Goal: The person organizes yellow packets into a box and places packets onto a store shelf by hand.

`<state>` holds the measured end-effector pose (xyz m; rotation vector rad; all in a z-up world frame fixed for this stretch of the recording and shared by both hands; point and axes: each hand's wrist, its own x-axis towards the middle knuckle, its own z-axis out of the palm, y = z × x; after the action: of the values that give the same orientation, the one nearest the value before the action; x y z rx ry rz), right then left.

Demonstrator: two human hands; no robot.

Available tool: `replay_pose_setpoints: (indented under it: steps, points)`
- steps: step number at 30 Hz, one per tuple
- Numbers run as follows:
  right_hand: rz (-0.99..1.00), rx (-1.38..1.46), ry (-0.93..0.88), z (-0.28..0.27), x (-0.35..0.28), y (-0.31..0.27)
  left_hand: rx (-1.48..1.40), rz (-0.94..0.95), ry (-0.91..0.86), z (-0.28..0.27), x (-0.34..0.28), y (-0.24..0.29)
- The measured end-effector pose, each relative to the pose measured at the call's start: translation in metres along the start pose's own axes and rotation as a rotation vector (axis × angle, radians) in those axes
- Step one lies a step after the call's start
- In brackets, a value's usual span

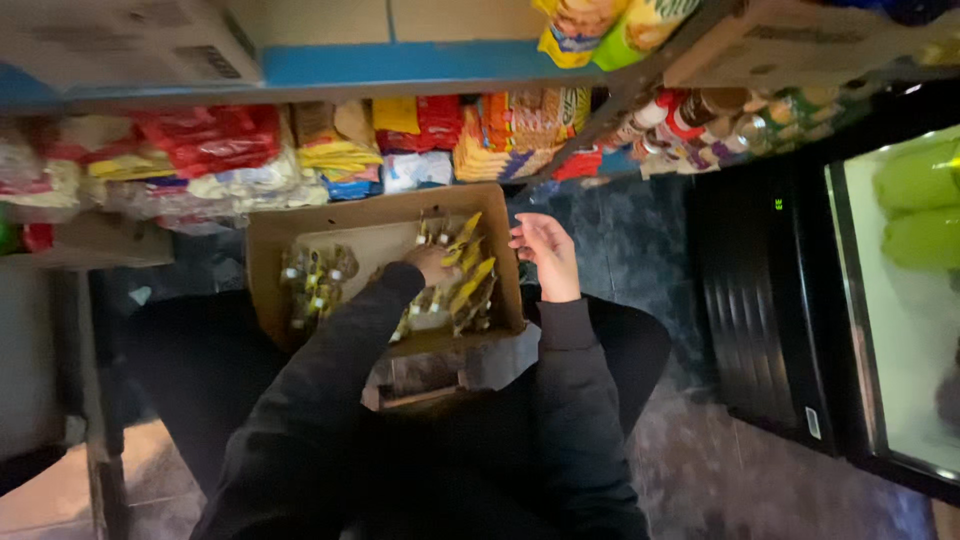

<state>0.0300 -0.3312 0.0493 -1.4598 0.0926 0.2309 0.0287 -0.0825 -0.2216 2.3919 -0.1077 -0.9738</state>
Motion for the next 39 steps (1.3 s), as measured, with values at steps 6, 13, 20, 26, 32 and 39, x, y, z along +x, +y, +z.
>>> replay_pose_setpoints:
  steps: [6, 13, 20, 26, 32, 39]
  points:
    - [-0.035, -0.037, -0.072, 0.019, 0.013, 0.012, 0.071, 0.142, 0.083, -0.089, -0.095, 0.053]
    - [-0.031, 0.015, -0.147, 0.058, 0.022, 0.020, 0.196, 0.447, 0.465, -0.170, -0.224, 0.101]
    - [0.174, 0.059, -0.312, 0.106, -0.007, 0.071, -0.084, 0.524, 0.483, -0.227, -0.312, 0.105]
    - [0.170, -0.077, -0.567, 0.135, -0.011, 0.119, -0.103, 0.368, 0.401, -0.222, -0.277, 0.049]
    - [0.213, 0.146, -0.722, 0.161, -0.016, 0.147, -0.250, 0.320, 0.340, -0.234, -0.266, 0.013]
    - [0.167, 0.024, -0.638, 0.169, -0.012, 0.088, -0.981, 0.376, 0.450, -0.230, -0.231, 0.003]
